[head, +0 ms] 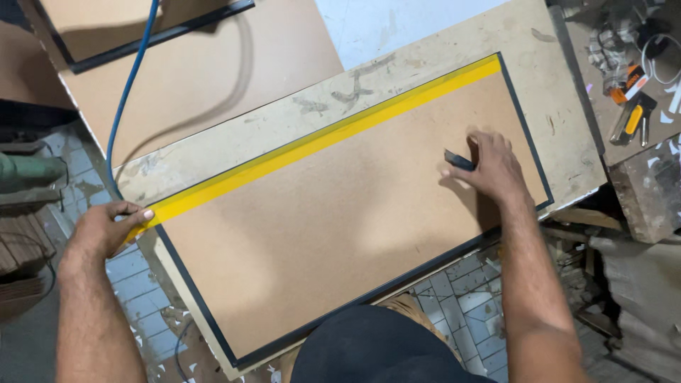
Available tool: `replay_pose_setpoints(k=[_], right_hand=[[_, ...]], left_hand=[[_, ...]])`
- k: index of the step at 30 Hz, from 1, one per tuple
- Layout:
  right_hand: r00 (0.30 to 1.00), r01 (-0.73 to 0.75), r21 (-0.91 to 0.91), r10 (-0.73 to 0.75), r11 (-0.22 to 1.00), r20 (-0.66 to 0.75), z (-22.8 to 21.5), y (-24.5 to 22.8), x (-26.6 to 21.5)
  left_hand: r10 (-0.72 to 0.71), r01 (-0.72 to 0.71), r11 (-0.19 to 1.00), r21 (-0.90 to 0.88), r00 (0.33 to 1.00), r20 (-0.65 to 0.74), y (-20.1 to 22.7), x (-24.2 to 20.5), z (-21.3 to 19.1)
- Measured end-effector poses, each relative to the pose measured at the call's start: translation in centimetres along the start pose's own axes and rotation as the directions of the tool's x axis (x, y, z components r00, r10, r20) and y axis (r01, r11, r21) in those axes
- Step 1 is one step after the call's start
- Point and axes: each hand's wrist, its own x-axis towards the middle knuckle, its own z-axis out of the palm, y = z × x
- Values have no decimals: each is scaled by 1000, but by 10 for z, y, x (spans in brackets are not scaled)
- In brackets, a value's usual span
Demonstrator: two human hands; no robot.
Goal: The person applies yellow masking tape along the edges of rectangular wooden frames. They smooth the tape with their fingers and use a utility knife to trim excess tape at the corners. The person repeats this process on multiple frames.
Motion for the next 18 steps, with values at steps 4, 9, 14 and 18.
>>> replay_pose_setpoints(k=[4,9,14,18], right_hand=[[997,45,48,-42,998,-66,18,-26,-46],[983,-4,330,-57,944,176,64,-151,-70],[911,141,530,-319,836,260,109,-344,-100],[915,138,431,-281,892,290,132,-461,-97]], left_hand=[[68,-56,980,-191,996,59,-6,14,2],[194,-158,952,-263,974,118,-17,21,5],[287,-278,922,-268,958,-5,-16,17,12],[398,-418,902,-106,902,-167,-17,16,14]])
